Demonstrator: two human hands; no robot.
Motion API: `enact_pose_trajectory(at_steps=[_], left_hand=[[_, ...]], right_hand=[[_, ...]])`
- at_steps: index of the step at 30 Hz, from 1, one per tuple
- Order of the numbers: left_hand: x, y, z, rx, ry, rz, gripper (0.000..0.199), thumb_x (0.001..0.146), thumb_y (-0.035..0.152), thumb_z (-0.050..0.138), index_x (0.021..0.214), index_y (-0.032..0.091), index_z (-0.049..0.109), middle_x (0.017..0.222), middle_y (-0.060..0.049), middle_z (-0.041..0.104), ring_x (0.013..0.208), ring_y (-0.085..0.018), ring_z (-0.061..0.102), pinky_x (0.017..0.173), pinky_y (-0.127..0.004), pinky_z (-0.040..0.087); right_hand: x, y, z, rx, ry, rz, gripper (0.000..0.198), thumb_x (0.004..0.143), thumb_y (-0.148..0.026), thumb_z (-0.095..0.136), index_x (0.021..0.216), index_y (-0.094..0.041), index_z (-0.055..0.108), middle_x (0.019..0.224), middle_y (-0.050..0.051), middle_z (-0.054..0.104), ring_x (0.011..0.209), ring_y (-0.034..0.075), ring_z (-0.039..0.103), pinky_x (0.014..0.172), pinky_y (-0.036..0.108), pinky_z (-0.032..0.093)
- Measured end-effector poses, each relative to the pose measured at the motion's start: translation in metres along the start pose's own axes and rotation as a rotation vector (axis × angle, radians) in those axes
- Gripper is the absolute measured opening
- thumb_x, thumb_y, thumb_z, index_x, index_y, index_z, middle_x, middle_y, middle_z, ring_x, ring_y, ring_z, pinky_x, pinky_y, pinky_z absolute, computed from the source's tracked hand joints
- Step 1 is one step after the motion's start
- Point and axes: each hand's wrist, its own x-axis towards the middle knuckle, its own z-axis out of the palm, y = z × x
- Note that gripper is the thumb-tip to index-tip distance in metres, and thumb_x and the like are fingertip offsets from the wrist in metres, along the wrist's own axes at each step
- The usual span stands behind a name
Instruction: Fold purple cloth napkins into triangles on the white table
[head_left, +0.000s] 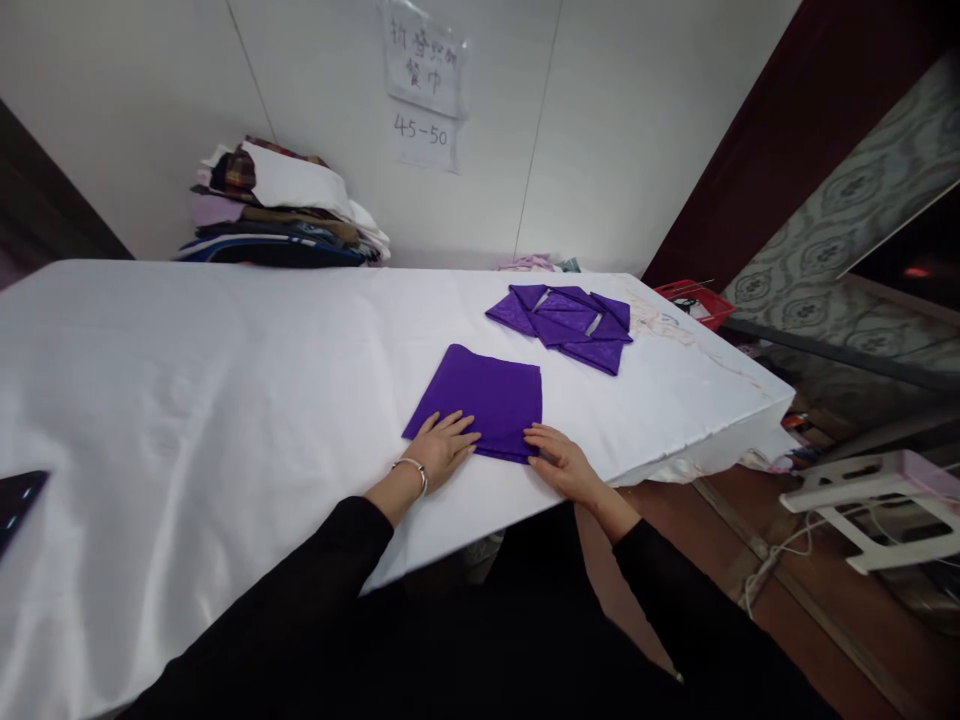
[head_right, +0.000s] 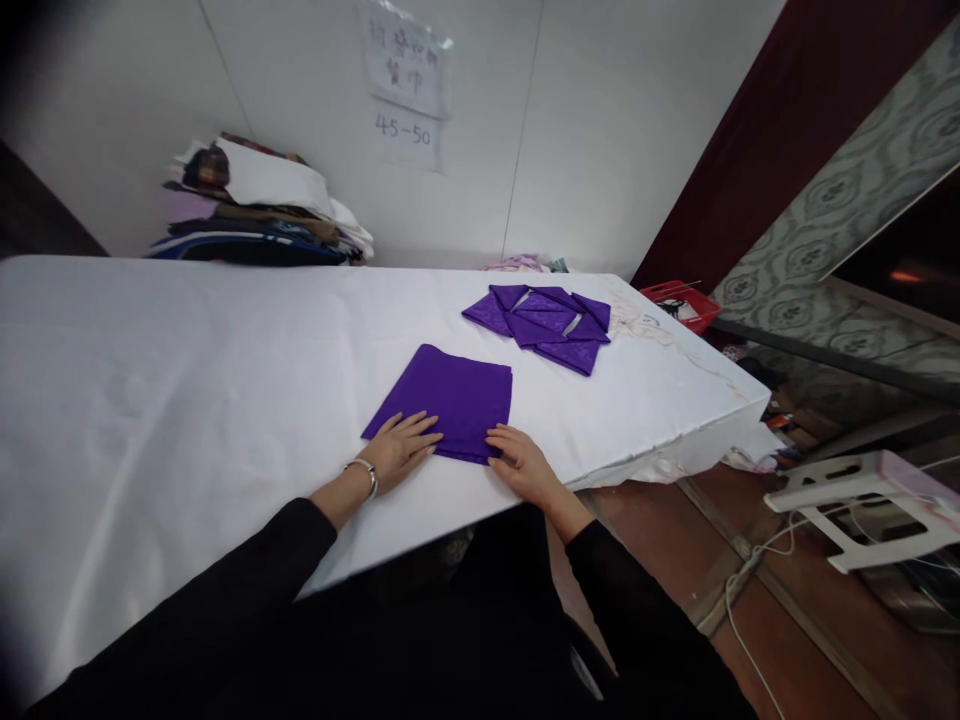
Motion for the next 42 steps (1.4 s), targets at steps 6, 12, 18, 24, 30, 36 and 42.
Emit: enact_pose_trajectory(at_steps=[6,12,18,24,30,36,42], left_hand=[[0.0,0.0,-0.001,0.0,-0.006,-0.017,0.041,0.093,0.039,0.027,0.119,0.032,0.057,0.138,0.001,0.045,0.133,-0.018,0.031,0.11,-0.044,0.018],[-0.001,-0.004,0.002,-0.042,0.005,-0.044,0.043,0.093,0.043,0.026,0.121,0.03,0.055,0.139,0.001,0.045,0.133,-0.017,0.031,0.111,-0.043,0.018],[-0.003,-0.03,-0.002,0.017,0.032,-0.296,0.055,0.09,0.052,0.028,0.134,0.022,0.042,0.146,-0.005,0.033,0.137,-0.023,0.021,0.11,-0.049,0.015],[-0.004,-0.04,-0.013,0.068,0.005,-0.458,0.055,0.091,0.046,0.026,0.138,0.019,0.033,0.148,-0.008,0.027,0.137,-0.025,0.019,0.11,-0.053,0.013],[0.01,-0.006,-0.013,0.097,0.111,-0.42,0.057,0.09,0.047,0.03,0.137,0.016,0.037,0.148,-0.012,0.026,0.137,-0.029,0.017,0.109,-0.055,0.011],[0.014,0.048,0.012,-0.042,0.023,0.158,0.063,0.087,0.059,0.028,0.139,0.025,0.032,0.148,-0.007,0.028,0.138,-0.024,0.017,0.11,-0.052,0.009],[0.007,0.053,0.018,-0.114,-0.064,0.205,0.071,0.085,0.065,0.024,0.14,0.021,0.03,0.147,-0.011,0.029,0.138,-0.025,0.017,0.11,-0.052,0.009]], right_hand=[[0.003,0.0,0.005,-0.156,-0.029,0.019,0.024,0.086,-0.024,0.048,0.099,-0.023,0.068,0.114,0.007,0.064,0.118,0.021,0.05,0.099,0.044,0.039],[-0.003,-0.01,0.003,-0.34,-0.162,-0.007,0.03,0.088,-0.023,0.045,0.111,-0.023,0.064,0.124,0.009,0.058,0.121,0.023,0.048,0.103,0.048,0.032],[-0.011,-0.022,-0.004,-0.394,-0.275,-0.012,0.038,0.09,-0.033,0.043,0.125,-0.022,0.054,0.138,0.01,0.044,0.13,0.024,0.037,0.106,0.048,0.028],[-0.016,-0.021,-0.008,-0.393,-0.386,-0.014,0.045,0.091,-0.041,0.041,0.133,-0.025,0.045,0.145,0.009,0.032,0.134,0.024,0.027,0.108,0.049,0.022],[-0.018,-0.017,-0.007,-0.395,-0.396,-0.017,0.047,0.091,-0.042,0.041,0.136,-0.028,0.04,0.146,0.006,0.029,0.135,0.024,0.025,0.108,0.05,0.022],[-0.021,-0.012,-0.004,-0.412,-0.356,-0.03,0.046,0.089,-0.042,0.045,0.134,-0.031,0.043,0.145,0.005,0.031,0.136,0.026,0.022,0.106,0.052,0.026],[-0.022,-0.011,-0.011,-0.376,-0.383,-0.008,0.041,0.091,-0.04,0.042,0.131,-0.03,0.047,0.143,0.006,0.035,0.135,0.026,0.025,0.106,0.055,0.025]])
